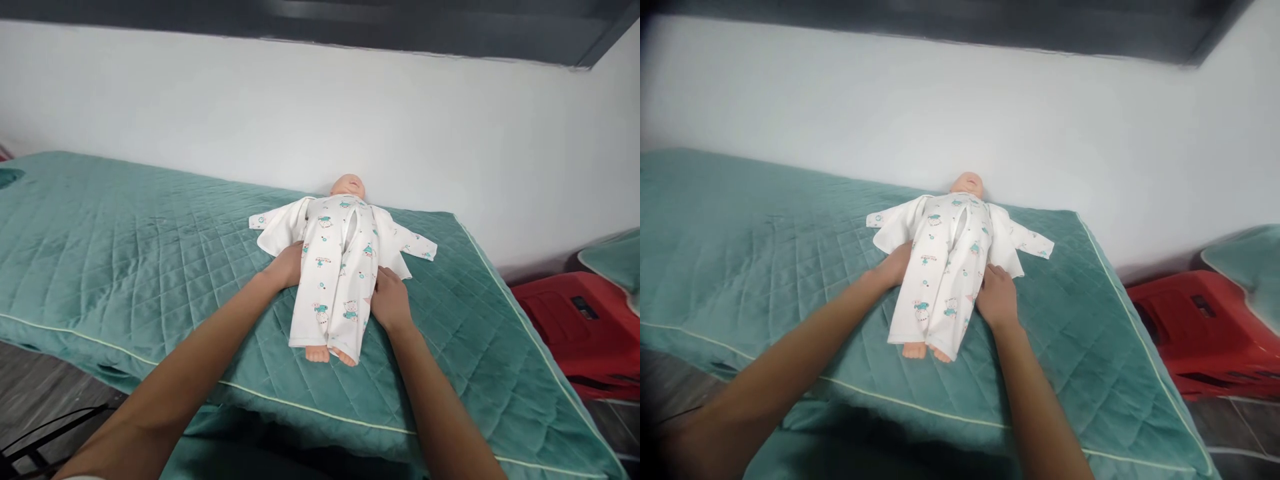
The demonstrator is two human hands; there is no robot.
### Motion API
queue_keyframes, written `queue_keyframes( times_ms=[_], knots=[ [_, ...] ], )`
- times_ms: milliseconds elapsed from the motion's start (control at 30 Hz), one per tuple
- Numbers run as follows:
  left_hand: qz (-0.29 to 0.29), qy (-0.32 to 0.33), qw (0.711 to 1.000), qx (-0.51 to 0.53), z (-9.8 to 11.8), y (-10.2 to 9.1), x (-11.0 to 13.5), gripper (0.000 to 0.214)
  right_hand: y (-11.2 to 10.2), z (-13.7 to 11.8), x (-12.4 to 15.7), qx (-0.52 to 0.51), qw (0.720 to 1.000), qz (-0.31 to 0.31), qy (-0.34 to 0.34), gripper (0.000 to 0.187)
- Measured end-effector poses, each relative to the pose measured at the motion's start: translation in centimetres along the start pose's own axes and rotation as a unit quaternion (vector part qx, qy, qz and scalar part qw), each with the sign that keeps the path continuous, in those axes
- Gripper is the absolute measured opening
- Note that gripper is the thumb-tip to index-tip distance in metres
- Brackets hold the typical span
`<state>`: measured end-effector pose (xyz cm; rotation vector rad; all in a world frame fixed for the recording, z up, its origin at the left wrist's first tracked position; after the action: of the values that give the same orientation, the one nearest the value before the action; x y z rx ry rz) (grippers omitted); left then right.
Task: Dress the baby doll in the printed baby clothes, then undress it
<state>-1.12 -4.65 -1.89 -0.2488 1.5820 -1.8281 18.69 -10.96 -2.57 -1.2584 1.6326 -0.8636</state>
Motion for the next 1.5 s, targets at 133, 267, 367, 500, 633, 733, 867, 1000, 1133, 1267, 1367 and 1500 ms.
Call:
queue_keyframes(
  times_ms=[133, 267, 367, 500, 633, 733, 867, 1000, 1133, 1267, 1367, 1500],
  knots=[
    [0.019, -0.024, 0.999, -0.018, -0.5, 0.1, 0.4, 0.021, 0.0, -0.4, 0.2, 0.017, 0.999, 0.013, -0.043, 0.019],
    [0.02, -0.036, 0.999, -0.032, -0.8, 0.3, 0.7, 0.019, 0.4, -0.8, 0.1, 0.048, 0.997, 0.001, -0.063, 0.022],
    [0.051, -0.018, 0.998, -0.015, -0.6, 0.0, 0.8, 0.021, 0.7, -0.8, -0.1, 0.072, 0.996, -0.025, -0.041, 0.023],
    [0.076, 0.023, 0.997, 0.001, 0.2, -0.5, 1.2, 0.025, 0.6, -0.7, -0.3, 0.104, 0.994, -0.044, -0.006, 0.024],
    [0.057, 0.06, 0.996, -0.042, 1.6, -0.8, 2.4, 0.025, 0.3, -0.7, -0.2, 0.118, 0.992, -0.048, 0.004, 0.024],
    [0.046, 0.074, 0.994, -0.067, 2.4, -0.9, 3.4, 0.023, 0.3, -0.3, 0.0, 0.131, 0.99, -0.044, 0.022, 0.023],
    [0.045, 0.085, 0.991, -0.089, 2.8, -0.9, 4.4, 0.019, -0.1, 0.2, 0.3, 0.121, 0.99, -0.022, 0.065, 0.021],
    [0.081, 0.026, 0.993, -0.083, 1.5, -1.4, 5.3, 0.025, -1.6, 1.4, 0.3, -0.01, 0.991, 0.072, 0.114, 0.022],
    [0.167, -0.209, 0.958, -0.097, -2.4, -2.8, 7.7, 0.028, -3.7, 5.3, 0.3, -0.157, 0.948, 0.214, 0.179, 0.025],
    [0.196, -0.408, 0.881, -0.136, -5.3, -3.3, 10.8, 0.044, -3.8, 9.2, 0.4, -0.171, 0.919, 0.226, 0.274, 0.029],
    [0.192, -0.403, 0.886, -0.124, -6.1, -3.0, 11.1, 0.041, -3.5, 9.0, 0.3, -0.087, 0.941, 0.183, 0.273, 0.035],
    [0.191, -0.36, 0.91, -0.075, -6.5, -2.6, 10.6, 0.022, -3.1, 8.3, 0.3, -0.089, 0.95, 0.133, 0.268, 0.027]
  ],
)
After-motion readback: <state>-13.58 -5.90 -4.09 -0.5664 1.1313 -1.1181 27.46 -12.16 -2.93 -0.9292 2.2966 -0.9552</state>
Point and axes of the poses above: each hand's wrist, its own x-axis away from the middle knuckle, its own y-axis out of the palm, z = x × y, the point moved 7 cm from there along -x, towards the middle knuckle, and after that the axes turned 13 degrees about y, right-handed, at the moved point
